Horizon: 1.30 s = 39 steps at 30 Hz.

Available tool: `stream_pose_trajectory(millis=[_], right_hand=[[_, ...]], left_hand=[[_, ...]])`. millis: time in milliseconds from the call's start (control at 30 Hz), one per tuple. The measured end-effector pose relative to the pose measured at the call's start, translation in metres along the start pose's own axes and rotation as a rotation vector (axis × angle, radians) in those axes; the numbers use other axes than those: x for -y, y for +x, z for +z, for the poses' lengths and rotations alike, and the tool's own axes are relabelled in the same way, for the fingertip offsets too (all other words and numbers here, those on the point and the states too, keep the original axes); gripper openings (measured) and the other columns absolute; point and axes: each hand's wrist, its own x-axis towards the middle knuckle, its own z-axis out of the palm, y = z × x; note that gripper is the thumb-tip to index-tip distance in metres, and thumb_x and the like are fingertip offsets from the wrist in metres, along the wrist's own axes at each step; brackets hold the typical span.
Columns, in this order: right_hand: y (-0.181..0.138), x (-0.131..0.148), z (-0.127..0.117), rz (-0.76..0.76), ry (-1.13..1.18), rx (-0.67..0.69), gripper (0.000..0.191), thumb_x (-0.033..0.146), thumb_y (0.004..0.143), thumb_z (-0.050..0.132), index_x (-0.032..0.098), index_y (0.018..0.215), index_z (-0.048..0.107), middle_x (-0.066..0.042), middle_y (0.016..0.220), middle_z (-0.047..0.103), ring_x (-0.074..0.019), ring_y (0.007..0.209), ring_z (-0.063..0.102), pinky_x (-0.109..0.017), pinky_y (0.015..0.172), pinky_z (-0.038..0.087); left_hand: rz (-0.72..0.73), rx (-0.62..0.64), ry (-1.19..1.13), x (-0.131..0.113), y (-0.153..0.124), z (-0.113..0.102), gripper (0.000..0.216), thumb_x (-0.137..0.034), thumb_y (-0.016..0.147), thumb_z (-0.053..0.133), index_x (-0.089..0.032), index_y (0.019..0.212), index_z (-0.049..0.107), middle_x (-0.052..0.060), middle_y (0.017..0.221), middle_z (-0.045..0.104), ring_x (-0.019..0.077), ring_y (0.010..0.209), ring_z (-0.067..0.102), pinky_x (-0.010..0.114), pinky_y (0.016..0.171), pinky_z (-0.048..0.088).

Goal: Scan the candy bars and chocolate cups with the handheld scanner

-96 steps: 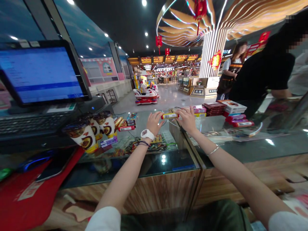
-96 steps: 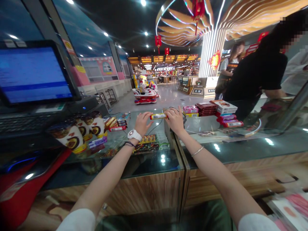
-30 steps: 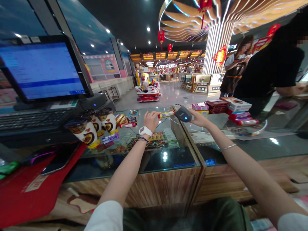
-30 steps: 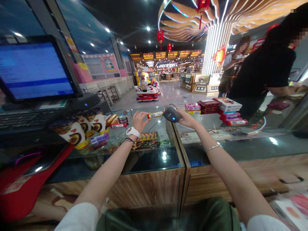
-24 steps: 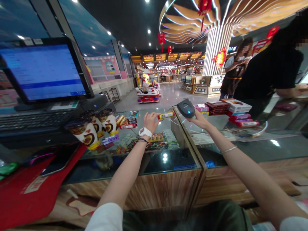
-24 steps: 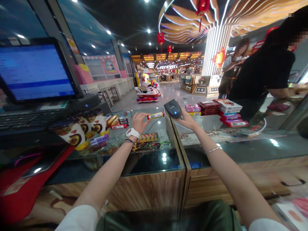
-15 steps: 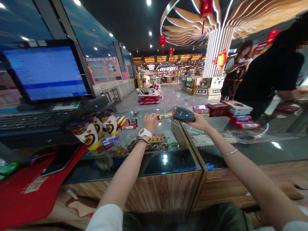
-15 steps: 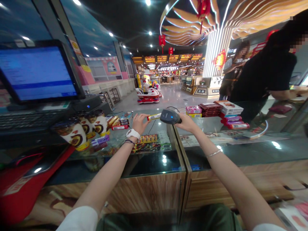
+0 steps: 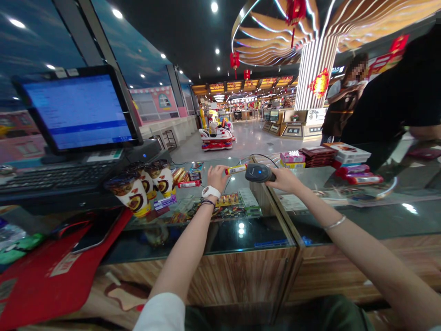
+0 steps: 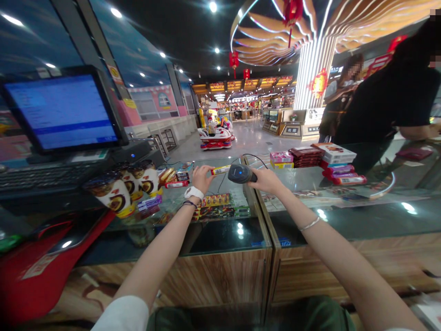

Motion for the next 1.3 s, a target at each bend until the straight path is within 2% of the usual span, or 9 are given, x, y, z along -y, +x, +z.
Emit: stream_pose_trajectory(millis=[400, 600, 867, 967, 1100, 1300], right_hand=[[-0.001, 0.002, -0.001, -0.001, -0.006, -0.004, 0.040, 0.038, 0.080, 0.065, 0.022, 0.116, 0.067, -0.009, 0.088, 0.077, -0.0300, 0.080, 0.072, -0.030, 0.063, 0.046], [-0.001, 0.001, 0.001, 0.001, 0.002, -0.005, 0.038, 0.038, 0.080, 0.064, 0.023, 0.115, 0.067, -0.008, 0.087, 0.077, -0.0300, 0.082, 0.072, -0.029, 0.063, 0.045], [-0.002, -0.003, 0.001, 0.001, 0.038, 0.044, 0.050, 0.040, 0.080, 0.064, 0.021, 0.126, 0.058, -0.009, 0.093, 0.076, -0.0307, 0.084, 0.071, -0.031, 0.066, 0.047], [-0.001, -0.008, 0.004, -0.085, 0.184, 0.028, 0.052, 0.037, 0.082, 0.062, 0.020, 0.130, 0.054, -0.010, 0.103, 0.074, -0.0291, 0.091, 0.070, -0.033, 0.074, 0.050], [0.003, -0.024, 0.016, -0.265, 0.376, -0.037, 0.049, 0.029, 0.082, 0.060, 0.019, 0.131, 0.055, -0.012, 0.123, 0.067, -0.0281, 0.112, 0.063, -0.039, 0.094, 0.050], [0.007, -0.061, 0.037, -0.261, 0.325, -0.028, 0.051, 0.013, 0.075, 0.059, 0.020, 0.125, 0.063, -0.011, 0.127, 0.067, -0.0286, 0.121, 0.059, -0.049, 0.108, 0.040]], left_hand=[[0.008, 0.010, 0.047, 0.004, 0.002, 0.006, 0.024, -0.020, 0.083, 0.067, -0.024, 0.107, 0.067, 0.007, 0.115, 0.071, 0.0244, 0.113, 0.063, 0.049, 0.115, 0.032], [0.006, 0.003, 0.008, 0.001, 0.000, 0.002, 0.026, -0.019, 0.082, 0.067, -0.026, 0.107, 0.066, 0.005, 0.113, 0.071, 0.0244, 0.113, 0.063, 0.051, 0.115, 0.031], [0.005, -0.001, -0.005, -0.002, 0.000, 0.000, 0.025, -0.018, 0.082, 0.067, -0.026, 0.106, 0.066, 0.005, 0.112, 0.071, 0.0248, 0.113, 0.063, 0.051, 0.115, 0.031], [0.009, -0.001, 0.007, -0.001, 0.001, 0.001, 0.025, -0.019, 0.083, 0.066, -0.025, 0.107, 0.066, 0.006, 0.113, 0.071, 0.0245, 0.113, 0.063, 0.050, 0.115, 0.031], [0.022, -0.006, 0.015, 0.001, 0.001, 0.001, 0.025, -0.021, 0.084, 0.066, -0.025, 0.108, 0.066, 0.006, 0.113, 0.070, 0.0245, 0.114, 0.062, 0.050, 0.115, 0.032], [0.023, -0.011, 0.006, 0.000, 0.001, 0.001, 0.025, -0.020, 0.085, 0.065, -0.025, 0.109, 0.066, 0.006, 0.113, 0.070, 0.0242, 0.114, 0.062, 0.050, 0.116, 0.031]])
